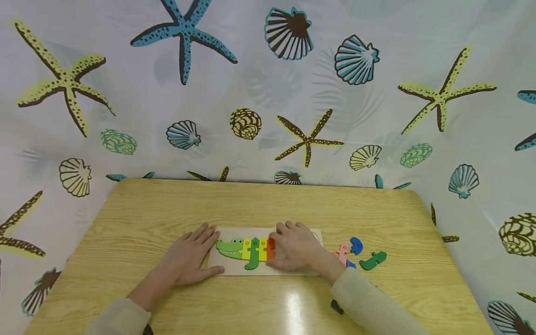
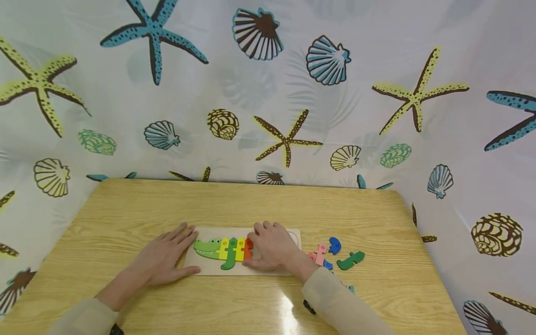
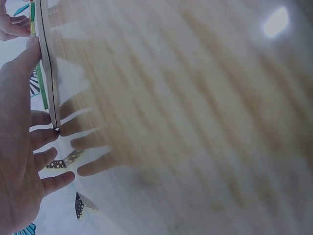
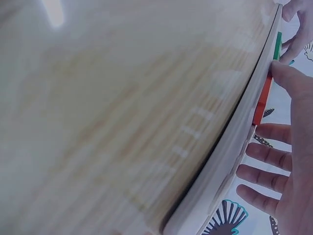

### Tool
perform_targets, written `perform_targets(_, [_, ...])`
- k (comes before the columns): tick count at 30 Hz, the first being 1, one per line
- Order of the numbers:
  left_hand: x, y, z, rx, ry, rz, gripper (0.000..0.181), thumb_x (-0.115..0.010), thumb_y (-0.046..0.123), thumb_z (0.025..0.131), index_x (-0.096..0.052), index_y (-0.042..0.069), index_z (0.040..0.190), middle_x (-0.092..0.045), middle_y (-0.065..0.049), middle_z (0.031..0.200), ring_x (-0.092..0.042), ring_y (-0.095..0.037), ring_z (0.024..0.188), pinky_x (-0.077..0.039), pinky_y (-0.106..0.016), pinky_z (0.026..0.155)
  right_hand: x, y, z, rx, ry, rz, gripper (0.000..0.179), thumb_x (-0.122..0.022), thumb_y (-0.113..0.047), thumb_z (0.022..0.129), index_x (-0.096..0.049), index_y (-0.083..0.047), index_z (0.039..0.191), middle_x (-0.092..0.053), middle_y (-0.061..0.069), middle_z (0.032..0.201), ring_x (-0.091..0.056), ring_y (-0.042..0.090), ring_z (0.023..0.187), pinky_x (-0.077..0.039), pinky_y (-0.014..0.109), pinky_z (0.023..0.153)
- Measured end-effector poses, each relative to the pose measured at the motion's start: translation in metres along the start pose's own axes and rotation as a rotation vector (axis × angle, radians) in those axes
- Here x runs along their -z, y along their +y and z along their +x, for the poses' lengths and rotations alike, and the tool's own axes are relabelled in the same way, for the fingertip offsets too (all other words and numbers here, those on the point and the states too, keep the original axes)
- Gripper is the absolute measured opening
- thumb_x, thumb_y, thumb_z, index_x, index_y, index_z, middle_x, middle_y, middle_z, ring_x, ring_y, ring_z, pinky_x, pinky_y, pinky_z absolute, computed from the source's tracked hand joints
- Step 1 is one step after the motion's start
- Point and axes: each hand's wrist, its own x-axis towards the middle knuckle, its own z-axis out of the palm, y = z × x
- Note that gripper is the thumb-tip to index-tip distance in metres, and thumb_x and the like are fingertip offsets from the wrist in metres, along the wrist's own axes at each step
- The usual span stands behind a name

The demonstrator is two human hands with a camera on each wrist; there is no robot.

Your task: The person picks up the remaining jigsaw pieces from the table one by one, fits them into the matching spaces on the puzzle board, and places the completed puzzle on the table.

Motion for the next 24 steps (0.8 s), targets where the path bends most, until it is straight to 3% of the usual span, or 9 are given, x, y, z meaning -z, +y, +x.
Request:
perform_targets(18, [0.003,-0.002,0.003,0.0,-0.003,0.0,0.1,-0.054,0.08,0.093,-0.043,0.007,0.162,-0.044,-0.016,0.168,-0.035,-0.039,0.16,-0.041,-0.062,0.121,0.011,0.007,-0.012,-0.013,0.007,0.039,0.076,-0.051,-0.078,0.095,-0.059,-0.024,0.148,-0.065,0.003,0.14,-0.063,0.023,0.123,-0.056,0.043,0.103])
perform_targets(24, [0.003,-0.002,0.003,-0.001,0.0,-0.005,0.101,-0.054,0.08,0.093,-0.043,0.007,0.161,-0.043,-0.016,0.168,-0.035,-0.039,0.16,-0.04,-0.062,0.121,0.013,0.008,-0.016,-0.01,0.027,0.02,0.079,-0.049,-0.079,0.095,-0.058,-0.023,0.149,-0.066,0.003,0.14,-0.063,0.023,0.123,-0.057,0.042,0.101])
